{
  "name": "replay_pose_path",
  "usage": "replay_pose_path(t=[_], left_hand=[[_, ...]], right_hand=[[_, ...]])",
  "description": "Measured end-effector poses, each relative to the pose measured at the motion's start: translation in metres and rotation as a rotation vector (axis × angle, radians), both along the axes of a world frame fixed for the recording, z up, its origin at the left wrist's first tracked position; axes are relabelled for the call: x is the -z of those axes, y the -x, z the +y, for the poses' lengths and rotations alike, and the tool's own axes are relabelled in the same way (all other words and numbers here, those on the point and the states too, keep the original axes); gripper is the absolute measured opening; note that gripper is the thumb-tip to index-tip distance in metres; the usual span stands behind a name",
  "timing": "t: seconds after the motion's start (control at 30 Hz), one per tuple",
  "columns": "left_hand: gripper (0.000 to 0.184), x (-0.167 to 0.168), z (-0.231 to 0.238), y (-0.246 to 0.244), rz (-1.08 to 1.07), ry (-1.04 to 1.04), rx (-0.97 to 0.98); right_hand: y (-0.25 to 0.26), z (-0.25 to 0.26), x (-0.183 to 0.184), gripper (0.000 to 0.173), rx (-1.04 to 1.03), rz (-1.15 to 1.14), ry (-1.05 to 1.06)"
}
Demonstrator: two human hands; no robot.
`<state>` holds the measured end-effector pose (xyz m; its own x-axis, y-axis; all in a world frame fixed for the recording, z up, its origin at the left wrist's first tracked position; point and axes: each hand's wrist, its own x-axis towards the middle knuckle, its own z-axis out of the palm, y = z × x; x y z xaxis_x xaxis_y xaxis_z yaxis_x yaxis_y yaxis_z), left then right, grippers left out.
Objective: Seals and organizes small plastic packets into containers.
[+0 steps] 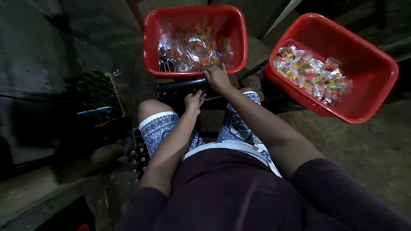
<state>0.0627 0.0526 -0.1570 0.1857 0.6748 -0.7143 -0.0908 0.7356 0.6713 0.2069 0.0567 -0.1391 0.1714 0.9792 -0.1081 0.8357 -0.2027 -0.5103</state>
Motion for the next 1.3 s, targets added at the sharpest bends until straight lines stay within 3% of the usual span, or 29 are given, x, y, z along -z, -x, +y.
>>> replay_pose_path(t=[1.1, 1.3], left_hand=[[0.031, 0.0, -0.004, -0.003, 0.023, 0.005, -0.054], [0.035, -0.002, -0.004, -0.001, 0.024, -0.056, 0.002]], right_hand=[[0.001, -0.002, 0.032, 0.044, 0.061, -0.115, -0.149], [-0.003, 0.003, -0.008, 0.044, 0.02, 0.032, -0.066]])
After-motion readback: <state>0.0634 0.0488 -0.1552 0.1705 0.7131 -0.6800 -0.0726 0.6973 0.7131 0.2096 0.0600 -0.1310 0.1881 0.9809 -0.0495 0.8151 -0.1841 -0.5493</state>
